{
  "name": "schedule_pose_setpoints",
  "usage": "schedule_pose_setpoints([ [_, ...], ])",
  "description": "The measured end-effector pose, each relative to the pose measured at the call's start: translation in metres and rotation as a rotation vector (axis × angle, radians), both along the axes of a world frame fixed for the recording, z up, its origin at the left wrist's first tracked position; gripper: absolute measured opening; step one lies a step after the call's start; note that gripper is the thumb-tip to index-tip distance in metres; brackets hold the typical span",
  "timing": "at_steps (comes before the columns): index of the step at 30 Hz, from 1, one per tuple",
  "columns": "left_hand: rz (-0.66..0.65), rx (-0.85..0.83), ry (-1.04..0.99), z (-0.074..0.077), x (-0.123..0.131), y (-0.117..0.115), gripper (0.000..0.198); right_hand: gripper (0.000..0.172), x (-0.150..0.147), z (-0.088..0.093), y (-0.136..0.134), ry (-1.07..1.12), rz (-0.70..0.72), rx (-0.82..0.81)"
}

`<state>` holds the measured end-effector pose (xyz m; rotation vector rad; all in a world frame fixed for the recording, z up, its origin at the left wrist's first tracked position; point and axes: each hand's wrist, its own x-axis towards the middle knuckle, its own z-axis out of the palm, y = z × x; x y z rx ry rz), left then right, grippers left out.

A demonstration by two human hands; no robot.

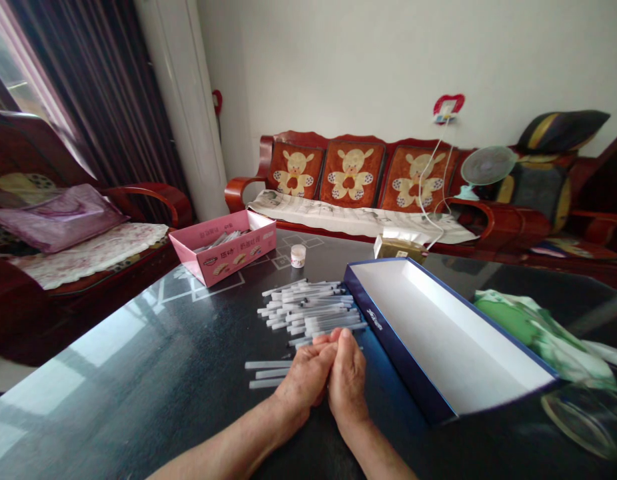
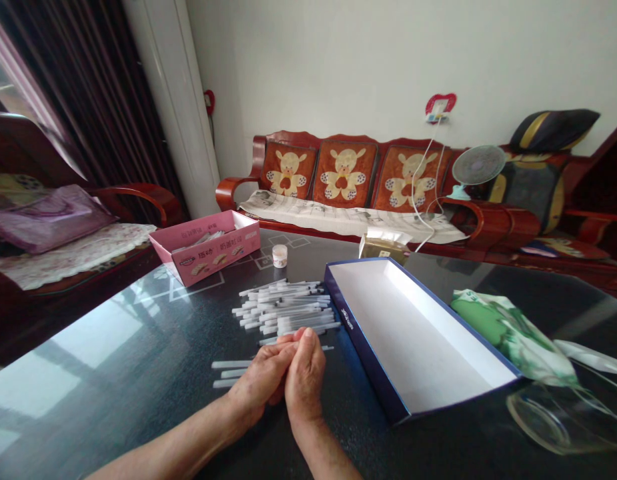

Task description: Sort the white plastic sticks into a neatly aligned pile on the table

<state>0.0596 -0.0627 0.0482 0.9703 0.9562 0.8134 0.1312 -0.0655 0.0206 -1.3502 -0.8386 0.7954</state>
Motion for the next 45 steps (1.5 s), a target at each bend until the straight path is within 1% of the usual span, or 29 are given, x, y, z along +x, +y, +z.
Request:
schedule_pose_setpoints([
  [3,-0.027,0.009,0.025,0.0,0.0,-0.001,0.045,0.05,0.0,0.003,0.0,0.016,0.005,0.005],
  [7,-0.087,0.057,0.129,-0.002,-0.004,0.005,0.047,0.048,0.001,0.001,0.002,0.046,0.049,-0.011],
  [9,-0.116,0.166,0.236,-0.003,-0.01,0.012,0.046,0.047,0.007,-0.001,0.007,0.055,0.072,0.026],
  [11,-0.136,0.368,0.407,-0.004,-0.019,0.022,0.043,0.047,0.017,-0.001,0.013,0.026,0.067,0.091],
  [12,-0.108,0.49,0.515,-0.004,-0.025,0.027,0.041,0.047,0.024,0.0,0.016,-0.01,0.028,0.108],
  [13,-0.057,0.606,0.637,-0.003,-0.03,0.032,0.037,0.046,0.032,0.001,0.02,-0.08,0.004,0.113],
  [14,0.012,0.676,0.77,-0.003,-0.035,0.037,0.033,0.043,0.04,0.002,0.023,-0.182,-0.008,0.111],
  [15,0.055,0.731,0.887,-0.003,-0.04,0.042,0.031,0.039,0.048,0.002,0.027,-0.312,-0.014,0.126],
  [17,0.081,0.811,1.035,-0.005,-0.049,0.049,0.029,0.029,0.061,0.002,0.031,-0.565,0.048,0.132],
  [19,-0.008,0.872,1.069,-0.007,-0.054,0.055,0.027,0.023,0.069,0.001,0.032,-0.734,0.154,0.088],
  [21,-0.123,0.918,1.072,-0.01,-0.057,0.059,0.025,0.02,0.07,0.002,0.031,-0.825,0.256,0.05],
  [24,-0.252,0.944,1.068,-0.011,-0.059,0.061,0.026,0.018,0.068,0.006,0.028,-0.832,0.345,0.052],
  [26,-0.303,0.951,1.066,-0.011,-0.06,0.061,0.027,0.02,0.068,0.01,0.027,-0.85,0.337,0.063],
  [28,-0.346,0.943,1.078,-0.01,-0.061,0.061,0.027,0.021,0.069,0.011,0.027,-0.914,0.316,0.047],
  [30,-0.374,0.899,1.097,-0.009,-0.061,0.061,0.027,0.019,0.071,0.01,0.027,-0.986,0.323,0.0],
  [33,-0.394,0.841,1.131,-0.008,-0.062,0.06,0.027,0.018,0.069,0.008,0.024,-1.087,0.378,-0.075],
  [36,-0.417,0.846,1.151,-0.005,-0.061,0.059,0.024,0.017,0.064,0.008,0.02,-1.169,0.449,-0.096],
  [38,-0.445,0.841,1.126,-0.003,-0.061,0.059,0.021,0.019,0.061,0.009,0.019,-1.183,0.487,-0.092],
  [39,-0.443,0.838,1.113,-0.002,-0.061,0.059,0.02,0.02,0.061,0.01,0.019,-1.18,0.485,-0.085],
  [41,-0.389,0.841,1.111,0.0,-0.062,0.061,0.021,0.02,0.063,0.01,0.019,-1.174,0.431,-0.066],
  [43,-0.317,0.846,1.143,0.0,-0.064,0.064,0.023,0.014,0.065,0.01,0.021,-1.189,0.354,-0.044],
  [45,-0.281,0.843,1.177,-0.001,-0.065,0.066,0.022,0.011,0.068,0.008,0.022,-1.236,0.307,-0.023],
])
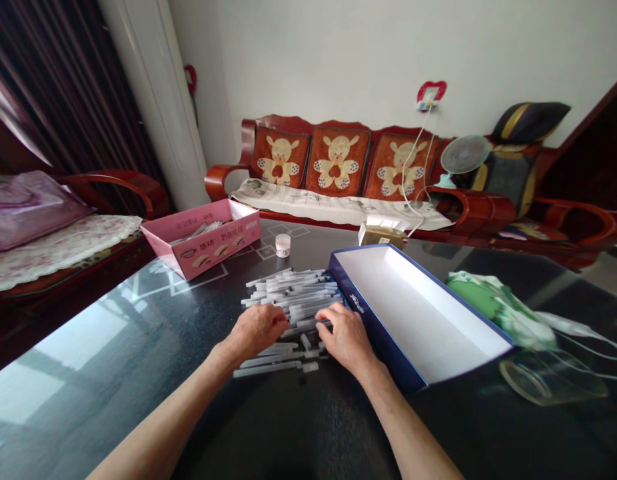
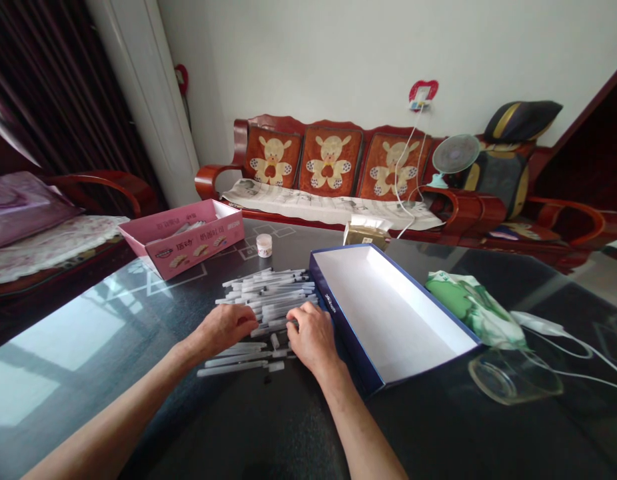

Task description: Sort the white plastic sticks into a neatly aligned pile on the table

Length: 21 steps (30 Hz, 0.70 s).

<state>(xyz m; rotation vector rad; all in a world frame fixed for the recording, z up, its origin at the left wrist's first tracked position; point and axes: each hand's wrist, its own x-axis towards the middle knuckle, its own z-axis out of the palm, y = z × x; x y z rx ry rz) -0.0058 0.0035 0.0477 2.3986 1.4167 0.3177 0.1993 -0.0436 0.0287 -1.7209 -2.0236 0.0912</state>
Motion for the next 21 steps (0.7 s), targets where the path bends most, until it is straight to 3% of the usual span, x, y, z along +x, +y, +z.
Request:
schedule_pose_setpoints([
  [8,0.078,0.017,0.009,-0.003,0.002,-0.002,0.021,0.015,0.002,-0.009,0.0,-0.123,0.003,0.032],
  [21,0.057,0.082,-0.019,-0.013,0.005,-0.004,0.022,0.01,0.001,-0.005,-0.003,-0.147,0.007,-0.009],
])
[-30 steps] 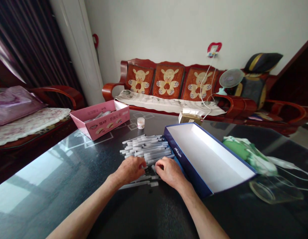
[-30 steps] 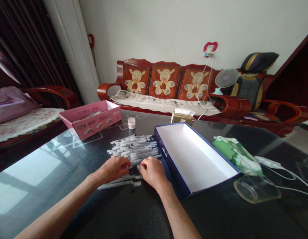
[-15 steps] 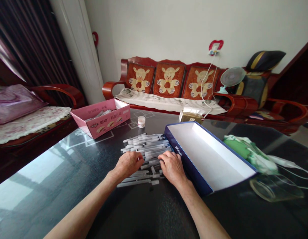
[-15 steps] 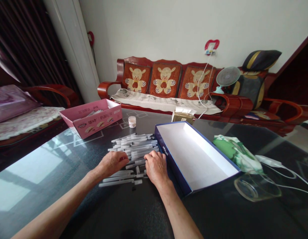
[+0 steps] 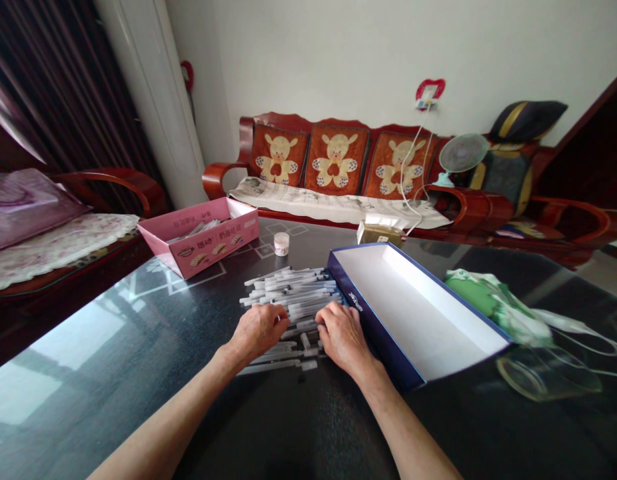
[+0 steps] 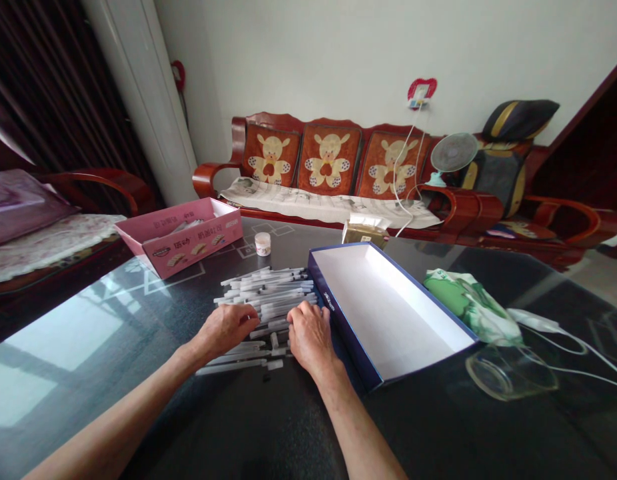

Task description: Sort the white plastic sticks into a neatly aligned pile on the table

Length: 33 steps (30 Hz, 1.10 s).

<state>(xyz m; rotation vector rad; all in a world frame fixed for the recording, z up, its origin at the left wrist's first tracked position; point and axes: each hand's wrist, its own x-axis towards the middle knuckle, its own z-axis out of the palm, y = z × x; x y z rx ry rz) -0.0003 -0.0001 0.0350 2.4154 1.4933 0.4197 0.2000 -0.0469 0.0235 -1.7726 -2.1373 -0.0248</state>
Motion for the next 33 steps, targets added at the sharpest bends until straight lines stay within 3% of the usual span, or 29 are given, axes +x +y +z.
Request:
schedule_pose_setpoints([
  [23,-0.013,0.029,-0.063,0.003,0.003,-0.004,0.02,0.017,0.003,0.003,-0.001,0.01,0.033,-0.056],
  [26,-0.033,0.087,-0.108,0.0,0.005,-0.006,0.02,0.014,0.002,0.005,-0.001,0.007,0.058,-0.044],
  [29,-0.114,0.249,-0.128,-0.002,0.008,-0.011,0.024,0.015,-0.004,0.01,-0.001,0.028,0.119,0.018],
  [33,-0.225,0.366,-0.037,-0.001,0.012,-0.016,0.028,0.017,-0.013,0.013,-0.001,0.12,0.215,0.098],
])
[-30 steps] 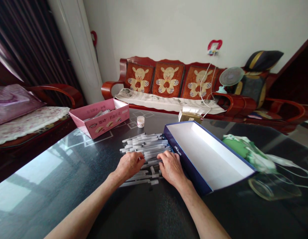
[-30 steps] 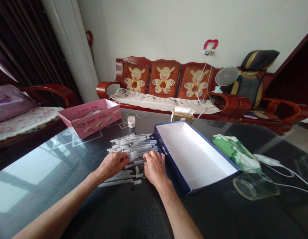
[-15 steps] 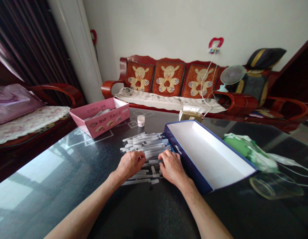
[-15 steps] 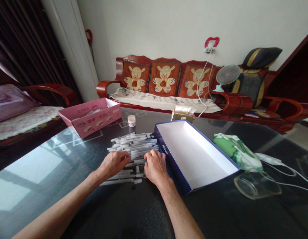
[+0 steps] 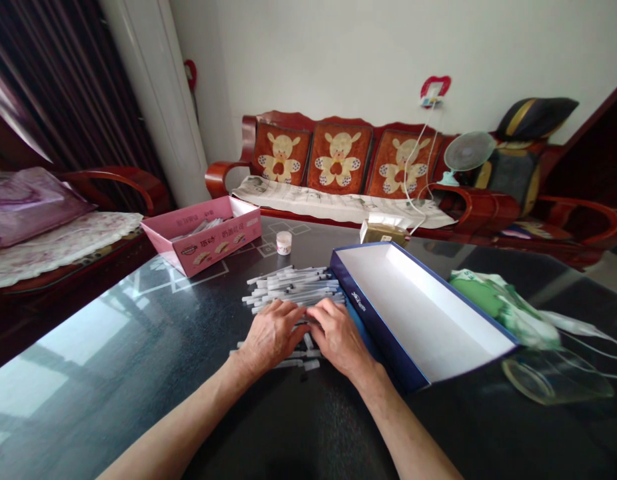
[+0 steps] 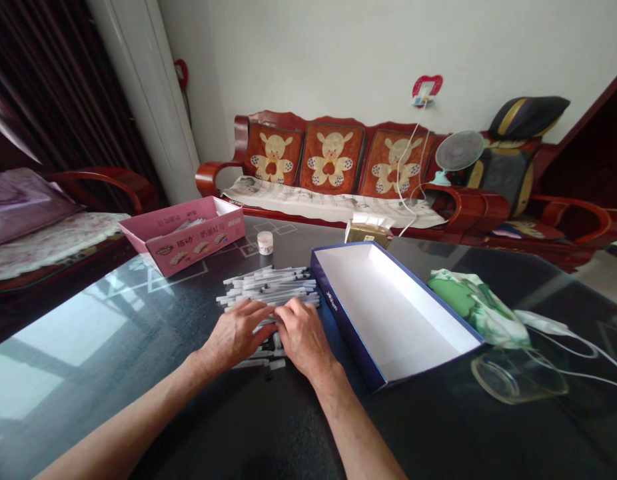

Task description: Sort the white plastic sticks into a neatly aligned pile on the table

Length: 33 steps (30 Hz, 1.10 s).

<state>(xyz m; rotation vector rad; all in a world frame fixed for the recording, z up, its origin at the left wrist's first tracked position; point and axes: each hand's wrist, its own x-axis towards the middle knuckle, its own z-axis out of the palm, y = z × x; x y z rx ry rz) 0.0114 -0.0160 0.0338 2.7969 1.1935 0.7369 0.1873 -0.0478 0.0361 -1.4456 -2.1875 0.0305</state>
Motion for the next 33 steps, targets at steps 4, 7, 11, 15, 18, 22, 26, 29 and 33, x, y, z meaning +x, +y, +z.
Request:
schedule_pose_setpoints([
  [4,0.053,0.0,-0.004,-0.002,-0.005,0.007,0.026,0.023,0.005,-0.004,0.004,0.13,-0.109,0.092],
  [7,0.095,0.043,-0.066,-0.009,-0.012,0.017,0.027,0.035,0.013,-0.009,0.009,0.261,-0.213,0.121],
  [11,0.178,0.081,-0.094,-0.014,-0.017,0.023,0.027,0.024,0.018,-0.014,0.014,0.546,-0.192,0.027],
  [15,0.216,0.184,-0.057,-0.006,-0.015,0.016,0.026,0.029,0.009,-0.013,0.016,1.02,-0.184,-0.218],
  [18,0.214,0.26,-0.037,0.003,-0.008,0.006,0.029,0.036,-0.003,-0.01,0.013,1.309,-0.203,-0.388],
  [22,0.171,0.274,-0.009,0.004,0.002,-0.005,0.027,0.038,-0.019,-0.006,0.006,1.525,-0.17,-0.576],
  [26,0.181,0.273,0.016,-0.001,0.004,-0.008,0.023,0.039,-0.025,-0.006,0.003,1.569,-0.211,-0.627],
  [29,0.191,0.268,0.025,-0.003,0.002,-0.006,0.024,0.037,-0.026,-0.008,0.002,1.439,-0.276,-0.516],
  [33,0.193,0.232,0.025,-0.002,0.0,-0.006,0.03,0.035,-0.027,-0.008,0.002,1.297,-0.266,-0.404],
])
